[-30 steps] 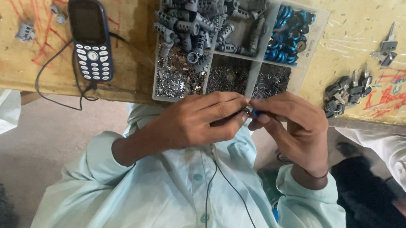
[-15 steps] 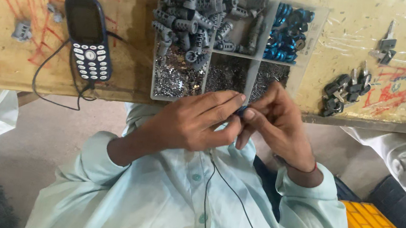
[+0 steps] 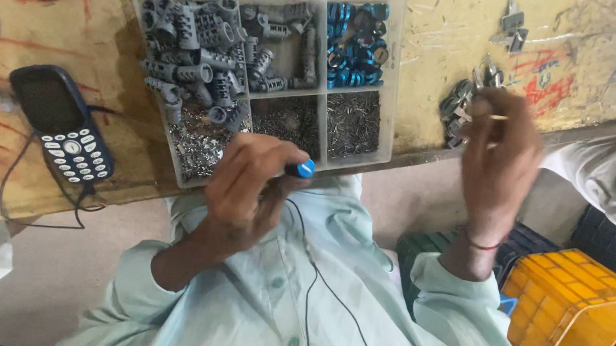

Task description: The person sits at a workbench and assembles small metal components by hand, picking parts from a compartmented plastic tray, fitting pieces together between the fingers, and placing finished assemblies back into the tray compartments. The person repeats this fitting cycle with different small parts throughout the episode.

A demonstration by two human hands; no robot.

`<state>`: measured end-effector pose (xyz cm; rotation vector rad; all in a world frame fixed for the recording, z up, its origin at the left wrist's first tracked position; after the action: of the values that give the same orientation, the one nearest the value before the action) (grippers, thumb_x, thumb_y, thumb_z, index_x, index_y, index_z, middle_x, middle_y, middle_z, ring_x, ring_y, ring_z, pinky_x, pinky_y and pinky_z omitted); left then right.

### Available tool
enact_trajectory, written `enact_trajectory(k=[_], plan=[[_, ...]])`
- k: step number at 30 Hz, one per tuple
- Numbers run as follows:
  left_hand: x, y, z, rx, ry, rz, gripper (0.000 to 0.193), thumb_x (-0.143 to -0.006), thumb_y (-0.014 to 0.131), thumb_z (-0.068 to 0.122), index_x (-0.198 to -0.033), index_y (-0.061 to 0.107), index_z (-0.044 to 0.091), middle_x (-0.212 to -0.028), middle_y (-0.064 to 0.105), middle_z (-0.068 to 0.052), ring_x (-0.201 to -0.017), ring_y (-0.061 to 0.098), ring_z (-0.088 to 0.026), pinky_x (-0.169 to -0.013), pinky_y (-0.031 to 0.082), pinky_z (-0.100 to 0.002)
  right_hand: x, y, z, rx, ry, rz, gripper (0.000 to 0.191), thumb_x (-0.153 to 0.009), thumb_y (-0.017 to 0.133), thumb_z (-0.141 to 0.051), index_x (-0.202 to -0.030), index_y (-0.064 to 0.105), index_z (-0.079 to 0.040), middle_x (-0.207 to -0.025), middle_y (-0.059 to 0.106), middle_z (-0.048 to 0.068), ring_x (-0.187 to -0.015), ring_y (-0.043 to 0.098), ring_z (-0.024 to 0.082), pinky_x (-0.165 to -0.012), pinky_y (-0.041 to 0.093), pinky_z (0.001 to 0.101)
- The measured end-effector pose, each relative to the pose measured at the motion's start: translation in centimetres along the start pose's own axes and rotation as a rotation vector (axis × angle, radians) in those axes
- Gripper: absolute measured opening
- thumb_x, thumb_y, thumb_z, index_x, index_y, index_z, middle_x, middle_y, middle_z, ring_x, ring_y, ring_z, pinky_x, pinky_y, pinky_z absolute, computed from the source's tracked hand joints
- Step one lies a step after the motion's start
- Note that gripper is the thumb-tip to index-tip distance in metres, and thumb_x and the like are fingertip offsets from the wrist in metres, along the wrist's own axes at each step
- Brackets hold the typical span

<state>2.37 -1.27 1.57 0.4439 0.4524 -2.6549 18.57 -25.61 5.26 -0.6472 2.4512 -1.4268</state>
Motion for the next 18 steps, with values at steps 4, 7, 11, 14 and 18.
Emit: enact_trajectory(k=[4, 7, 11, 14, 18], plan=[[-0.7, -0.1, -1.3, 0.008, -0.051, -0.036, 0.032, -0.090, 0.079, -0.005, -0.117, 0.063, 0.001, -0.106, 0.067, -0.011, -0.100, 0.066, -0.028, -0.087, 0.055, -0.038, 0.4, 1.8, 5.2, 0.631, -0.255, 0.197, 0.040, -0.102, 0.067, -0.002, -0.137, 0.048, 0.000, -0.106, 0.063, 0.018, -0.092, 0.069, 0.031, -0.076, 0.058, 0.0352], [-0.7, 0.1, -1.4, 0.020, -0.066, -0.055, 0.031, -0.091, 0.079, -0.005, -0.117, 0.063, 0.001, -0.106, 0.066, -0.011, -0.101, 0.066, -0.028, -0.086, 0.054, -0.037, 1.2, 2.0, 6.3, -0.174, 0.074, 0.187, 0.041, -0.113, 0.058, 0.004, -0.150, 0.043, 0.000, -0.123, 0.061, 0.019, -0.102, 0.071, 0.023, -0.082, 0.063, 0.0313], [-0.6, -0.2, -1.6, 0.046, -0.084, -0.059, 0.031, -0.091, 0.077, -0.004, -0.118, 0.062, 0.002, -0.108, 0.067, -0.012, -0.101, 0.066, -0.029, -0.088, 0.054, -0.037, 0.8, 1.6, 4.9, -0.134, 0.230, 0.055, 0.042, -0.112, 0.069, -0.004, -0.147, 0.047, -0.002, -0.113, 0.066, 0.015, -0.089, 0.072, 0.017, -0.071, 0.057, 0.0270], [-0.6, -0.3, -1.6, 0.059, -0.094, -0.076, 0.032, -0.090, 0.078, -0.004, -0.118, 0.062, 0.002, -0.108, 0.066, -0.012, -0.102, 0.065, -0.030, -0.089, 0.054, -0.039, -0.4, 3.5, 4.3, -0.196, 0.078, 0.071, 0.062, -0.096, 0.077, -0.002, -0.148, 0.043, 0.000, -0.111, 0.064, 0.016, -0.088, 0.068, 0.020, -0.070, 0.056, 0.0266], [-0.6, -0.2, -1.7, 0.054, -0.096, -0.097, 0.033, -0.090, 0.080, -0.003, -0.118, 0.063, 0.002, -0.108, 0.066, -0.012, -0.101, 0.065, -0.029, -0.088, 0.054, -0.038, -3.0, 4.3, 4.1, 0.027, -0.092, 0.292, 0.030, -0.109, 0.074, 0.000, -0.134, 0.061, -0.006, -0.116, 0.065, 0.014, -0.090, 0.070, 0.021, -0.072, 0.057, 0.0284]])
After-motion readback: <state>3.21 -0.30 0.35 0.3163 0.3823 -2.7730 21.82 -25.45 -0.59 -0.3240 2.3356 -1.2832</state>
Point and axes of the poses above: each hand's wrist, its own x-axis away from the middle knuckle, its own y-axis out of the palm, z = x × y, the point moved 1 cm from there along -x, towards the middle knuckle
